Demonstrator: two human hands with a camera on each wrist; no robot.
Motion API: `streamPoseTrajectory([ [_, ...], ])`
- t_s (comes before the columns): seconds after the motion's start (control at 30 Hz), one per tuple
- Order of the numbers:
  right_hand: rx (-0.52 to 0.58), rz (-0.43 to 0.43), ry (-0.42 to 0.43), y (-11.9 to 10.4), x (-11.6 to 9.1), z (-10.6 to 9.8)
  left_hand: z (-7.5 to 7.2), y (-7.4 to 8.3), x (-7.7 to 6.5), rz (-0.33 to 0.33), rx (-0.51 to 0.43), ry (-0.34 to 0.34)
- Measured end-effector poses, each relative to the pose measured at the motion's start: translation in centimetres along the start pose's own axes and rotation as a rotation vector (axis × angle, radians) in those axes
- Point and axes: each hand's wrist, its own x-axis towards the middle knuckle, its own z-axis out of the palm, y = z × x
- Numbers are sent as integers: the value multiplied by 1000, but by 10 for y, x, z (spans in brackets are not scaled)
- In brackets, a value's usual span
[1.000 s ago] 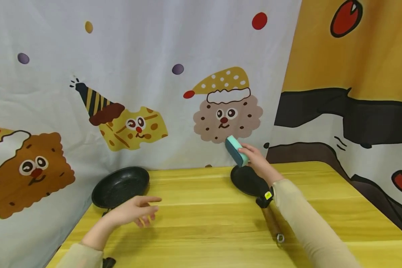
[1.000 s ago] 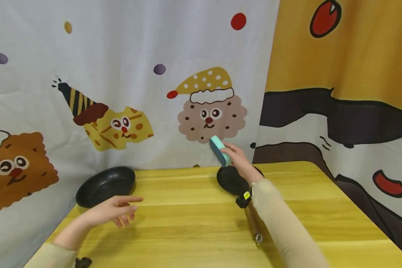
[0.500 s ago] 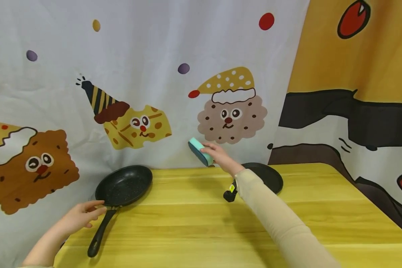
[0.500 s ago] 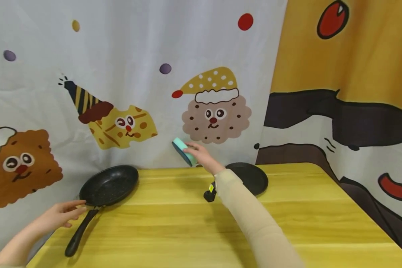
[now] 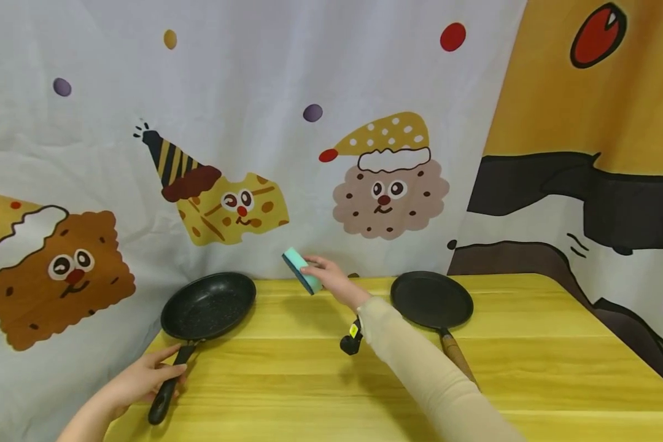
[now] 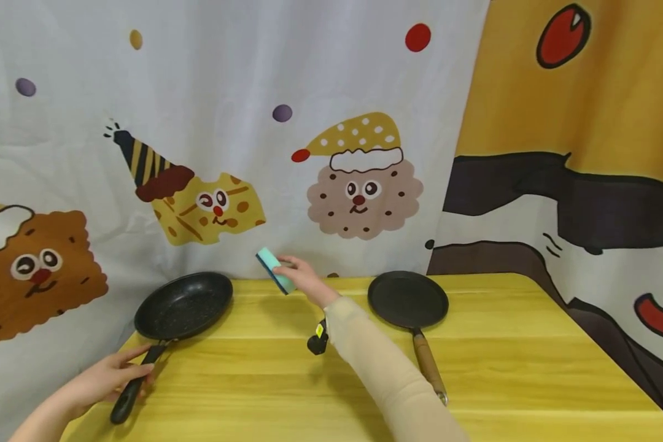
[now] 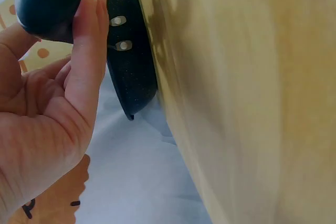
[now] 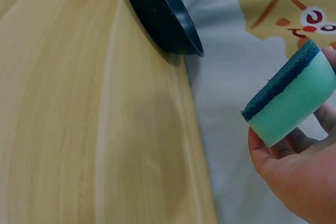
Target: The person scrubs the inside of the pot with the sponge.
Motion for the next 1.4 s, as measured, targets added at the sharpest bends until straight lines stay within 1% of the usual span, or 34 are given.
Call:
streamPoseTrajectory([
  [0.13, -9, -7, -16, 2, 1, 7, 1, -2, 0, 27, -46, -26],
  [0.23, 0, -4, -28, 3, 2, 11, 3, -1, -1, 31, -63, -46],
  [0.33, 23, 4, -35, 4, 5, 16, 8, 1, -1, 31, -62, -51],
  [0.47, 30, 4, -57, 4, 8, 27, 17, 6, -1, 39, -47, -47],
  [0.57, 12, -6, -86, 3, 7, 36, 23, 9, -1, 50, -53, -73],
  [0.73, 25, -12, -109, 3, 7, 52, 32, 12, 1, 64, -61, -121],
  [0.9, 45, -6, -126, 6, 7, 70, 41, 14, 1, 87, -37, -125],
  [1.03, -5, -21, -132, 6, 5, 80, 47, 18, 0, 100, -27, -127],
  [1.13, -51, -33, -128, 7, 4, 84, 52, 20, -1, 117, -16, -133],
  [1.3, -111, -64, -137, 6, 2, 84, 61, 26, -1, 155, 47, -123],
  [1.4, -156, -83, -145, 6, 1, 81, 67, 30, -1, 164, 81, -113],
])
